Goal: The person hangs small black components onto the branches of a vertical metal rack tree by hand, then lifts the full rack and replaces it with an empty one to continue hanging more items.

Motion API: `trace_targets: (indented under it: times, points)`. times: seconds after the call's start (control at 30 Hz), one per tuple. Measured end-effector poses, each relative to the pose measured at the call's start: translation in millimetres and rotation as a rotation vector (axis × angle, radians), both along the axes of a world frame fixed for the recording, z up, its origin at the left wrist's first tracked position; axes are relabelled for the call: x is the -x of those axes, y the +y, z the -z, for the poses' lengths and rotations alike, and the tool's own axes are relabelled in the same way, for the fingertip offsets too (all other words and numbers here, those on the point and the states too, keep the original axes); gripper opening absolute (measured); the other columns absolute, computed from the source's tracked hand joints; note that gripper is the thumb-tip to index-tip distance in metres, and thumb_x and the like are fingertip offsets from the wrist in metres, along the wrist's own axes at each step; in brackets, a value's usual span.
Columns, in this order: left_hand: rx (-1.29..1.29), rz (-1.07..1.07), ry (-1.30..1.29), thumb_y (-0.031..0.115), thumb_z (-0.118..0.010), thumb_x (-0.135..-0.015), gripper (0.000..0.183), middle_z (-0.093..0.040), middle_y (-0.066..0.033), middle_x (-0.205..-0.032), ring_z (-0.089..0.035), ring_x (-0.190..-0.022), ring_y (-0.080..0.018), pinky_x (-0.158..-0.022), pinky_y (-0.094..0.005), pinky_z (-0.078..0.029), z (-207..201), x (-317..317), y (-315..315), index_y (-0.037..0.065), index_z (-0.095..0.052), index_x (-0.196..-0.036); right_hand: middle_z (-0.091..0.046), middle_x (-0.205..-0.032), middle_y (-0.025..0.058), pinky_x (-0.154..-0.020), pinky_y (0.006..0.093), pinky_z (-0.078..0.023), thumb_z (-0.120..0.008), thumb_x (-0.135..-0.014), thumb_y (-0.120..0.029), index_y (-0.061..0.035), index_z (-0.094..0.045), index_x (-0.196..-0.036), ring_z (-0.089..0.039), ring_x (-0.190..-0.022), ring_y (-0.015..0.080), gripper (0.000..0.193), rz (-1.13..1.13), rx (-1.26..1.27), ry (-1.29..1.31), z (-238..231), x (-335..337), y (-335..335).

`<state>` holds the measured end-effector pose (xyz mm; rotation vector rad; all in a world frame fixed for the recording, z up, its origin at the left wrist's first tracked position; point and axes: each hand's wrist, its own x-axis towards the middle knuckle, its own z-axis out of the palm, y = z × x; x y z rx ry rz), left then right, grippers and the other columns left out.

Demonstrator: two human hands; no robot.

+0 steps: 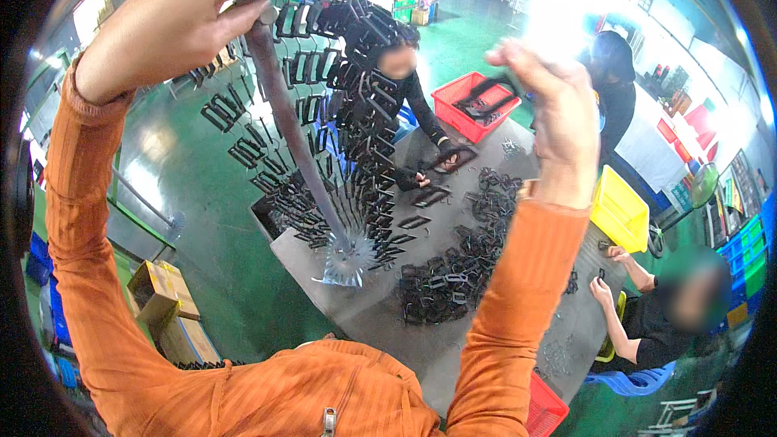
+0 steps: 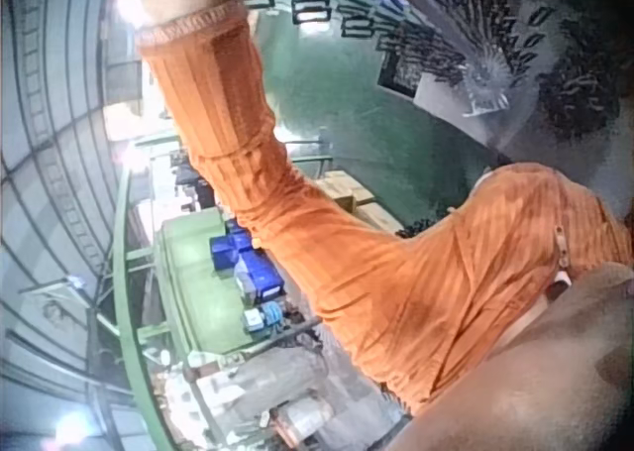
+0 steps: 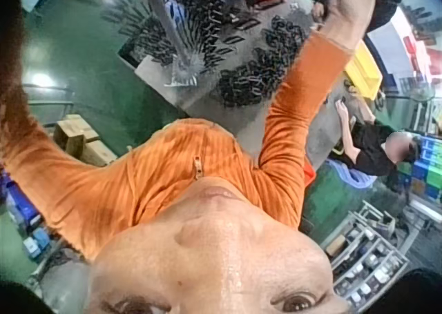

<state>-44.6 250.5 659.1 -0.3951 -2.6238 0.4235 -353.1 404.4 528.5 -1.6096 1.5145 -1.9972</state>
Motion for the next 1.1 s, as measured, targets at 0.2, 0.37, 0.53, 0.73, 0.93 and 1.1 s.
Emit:
trace_targets:
  times: [0.2,0.37,0.53,0.73,0.93,1.1]
  points:
    - [-0.049,-0.235,-0.079,-0.004,-0.057,-0.085,0.057,-0.070,-0.0236,-0.092,-0.070,-0.078,-0.0325,-0.076,-0.0402,-0.056,-2.0,-14.4,9.7,-0.005,-0.054,-0.141,-0.074,-0.085,0.0036,-0.078,0.0318,-0.048,-0.071,-0.090,-0.039,-0.0047,-0.080,-0.095,-0.068,-0.084,0.0140,0.036,0.643,-0.591,0.270,28.1,81.4,31.1]
    - [-0.093,-0.721,-0.377,0.009,-0.062,-0.092,0.052,-0.058,-0.0121,-0.056,-0.058,-0.048,-0.0242,-0.054,-0.0353,-0.050,-29.5,5.6,42.9,-0.006,-0.052,-0.141,-0.074,-0.087,0.0150,-0.072,0.0342,-0.055,-0.075,-0.088,-0.042,-0.0030,-0.078,-0.097,-0.074,-0.072,0.0218,0.040,1.093,-0.528,0.559,30.2,28.7,14.7]
    - [-0.151,-0.544,-0.294,0.013,-0.061,-0.091,0.043,-0.066,-0.0193,-0.067,-0.067,-0.060,-0.0280,-0.060,-0.0389,-0.055,-20.2,11.9,44.2,-0.010,-0.061,-0.128,-0.070,-0.078,0.0099,-0.069,0.0305,-0.050,-0.076,-0.091,-0.020,-0.0018,-0.078,-0.099,-0.065,-0.071,0.0175,0.020,0.463,0.300,0.594,6.0,-70.7,-28.5]
    - [-0.023,-0.369,-0.099,-0.001,-0.056,-0.080,0.034,-0.070,-0.0245,-0.078,-0.070,-0.072,-0.0352,-0.070,-0.0438,-0.057,-3.8,15.4,24.4,-0.008,-0.069,-0.111,-0.071,-0.083,0.0122,-0.071,0.0396,-0.052,-0.073,-0.089,-0.025,-0.0038,-0.078,-0.091,-0.067,-0.076,0.0269,0.022,0.477,0.238,0.472,-17.8,-131.5,-83.9]
    - [-0.072,-0.556,-0.230,-0.009,-0.051,-0.078,0.039,-0.069,-0.0248,-0.078,-0.069,-0.069,-0.0363,-0.071,-0.0432,-0.057,-12.6,13.5,18.5,-0.010,-0.068,-0.112,-0.076,-0.089,0.0034,-0.079,0.0266,-0.048,-0.073,-0.091,-0.024,-0.0030,-0.081,-0.094,-0.067,-0.086,0.0143,0.023,-0.280,0.113,0.089,-19.5,-92.6,-74.0]
    - [0.057,-0.277,-0.066,-0.009,-0.053,-0.080,0.055,-0.072,-0.0257,-0.099,-0.069,-0.073,-0.0399,-0.074,-0.0430,-0.058,0.8,5.3,-7.8,-0.004,-0.062,-0.134,-0.075,-0.103,0.0122,-0.097,0.0302,-0.048,-0.073,-0.092,-0.014,0.0051,-0.073,-0.113,-0.069,-0.099,0.0189,0.029,-0.386,-0.002,-0.083,-12.2,-21.4,-27.7]
